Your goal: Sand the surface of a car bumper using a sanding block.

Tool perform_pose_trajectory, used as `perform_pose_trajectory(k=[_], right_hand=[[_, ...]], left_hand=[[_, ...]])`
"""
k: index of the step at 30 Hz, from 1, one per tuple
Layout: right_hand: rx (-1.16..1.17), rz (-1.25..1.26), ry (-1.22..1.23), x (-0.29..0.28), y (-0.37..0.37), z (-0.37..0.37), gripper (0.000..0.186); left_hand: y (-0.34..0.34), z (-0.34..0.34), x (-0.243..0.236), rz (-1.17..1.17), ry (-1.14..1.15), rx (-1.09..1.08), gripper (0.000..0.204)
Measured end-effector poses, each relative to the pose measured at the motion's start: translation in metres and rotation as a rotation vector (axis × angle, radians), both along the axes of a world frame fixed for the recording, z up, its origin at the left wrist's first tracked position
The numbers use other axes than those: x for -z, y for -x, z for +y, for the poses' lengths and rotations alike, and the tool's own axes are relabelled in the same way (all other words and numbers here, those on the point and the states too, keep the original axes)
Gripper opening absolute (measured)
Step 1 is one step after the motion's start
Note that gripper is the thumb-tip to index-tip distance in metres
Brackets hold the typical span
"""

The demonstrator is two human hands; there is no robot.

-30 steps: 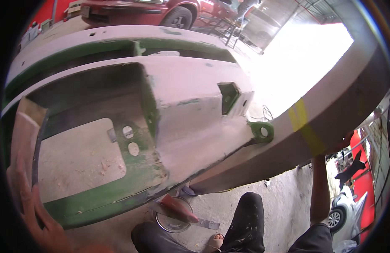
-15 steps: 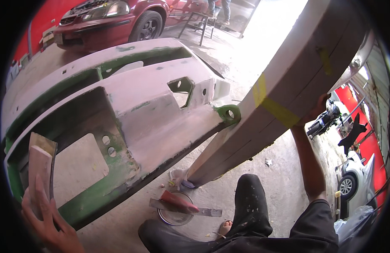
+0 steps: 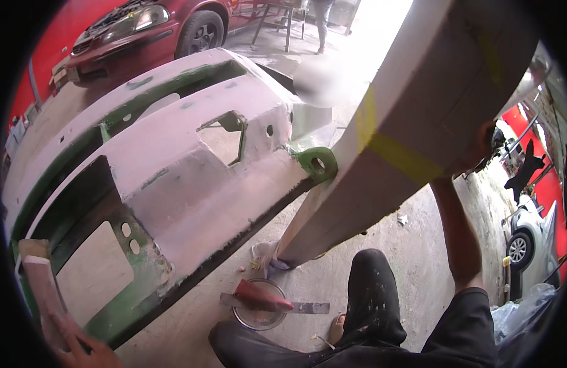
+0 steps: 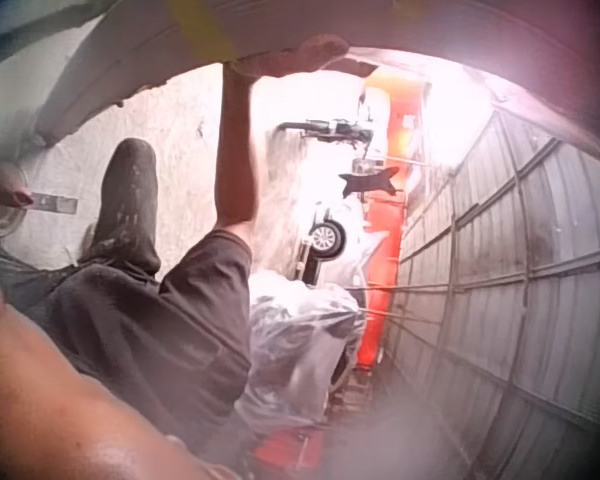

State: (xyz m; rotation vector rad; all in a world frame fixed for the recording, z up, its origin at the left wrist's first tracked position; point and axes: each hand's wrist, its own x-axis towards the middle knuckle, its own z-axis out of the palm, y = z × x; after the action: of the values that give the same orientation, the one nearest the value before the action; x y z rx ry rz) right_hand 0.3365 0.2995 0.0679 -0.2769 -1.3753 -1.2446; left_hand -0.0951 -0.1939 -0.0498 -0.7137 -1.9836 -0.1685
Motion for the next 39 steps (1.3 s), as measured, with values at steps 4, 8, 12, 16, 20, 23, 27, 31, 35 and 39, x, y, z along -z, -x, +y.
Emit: perform_pose_trajectory(k=[4, 8, 12, 16, 20, 23, 27, 31, 35, 39], right_hand=[[-0.609, 0.012, 0.688, 0.005, -0.007, 0.003, 0.028], [-0.677, 0.256, 0.624, 0.012, -0.019, 0.004, 0.032], [-0.298, 0.149, 0.096, 0.009, 0.024, -0.005, 0.035], [-0.058, 0.172, 0.328, 0.018, -0.003, 0.000, 0.042], [-0.884, -0.006, 0.700, 0.087, -0.015, 0.067, 0.077], [-0.959, 0.242, 0.765, 0.014, 0.062, -0.025, 0.069], [-0.605, 0.251, 0.397, -0.005, 0.074, -0.102, 0.060], [-0.914, -0.341, 1.204, 0.051, 0.127, -0.175, 0.077], [-0.404, -0.192, 1.145, 0.118, 0.208, -0.181, 0.078], [-0.949, -0.380, 1.409, 0.120, 0.266, -0.282, 0.059]], left_hand=[[-0.022, 0.027, -0.018, -0.021, -0.043, -0.008, 0.035], [-0.028, 0.025, -0.022, -0.042, -0.013, -0.061, 0.038], [-0.015, 0.006, -0.008, 0.064, -0.092, -0.069, 0.038], [-0.018, 0.010, -0.006, 0.125, -0.085, -0.097, 0.035], [-0.031, 0.045, -0.022, -0.068, -0.064, -0.136, 0.034], [-0.036, 0.045, -0.036, -0.106, -0.005, -0.145, 0.036], [-0.032, 0.048, -0.042, -0.190, 0.042, -0.218, 0.036], [-0.031, 0.052, -0.049, -0.300, 0.007, -0.173, 0.026], [-0.026, 0.048, -0.040, -0.285, -0.018, -0.125, 0.019], [-0.034, 0.057, -0.049, -0.280, 0.034, -0.167, 0.025]])
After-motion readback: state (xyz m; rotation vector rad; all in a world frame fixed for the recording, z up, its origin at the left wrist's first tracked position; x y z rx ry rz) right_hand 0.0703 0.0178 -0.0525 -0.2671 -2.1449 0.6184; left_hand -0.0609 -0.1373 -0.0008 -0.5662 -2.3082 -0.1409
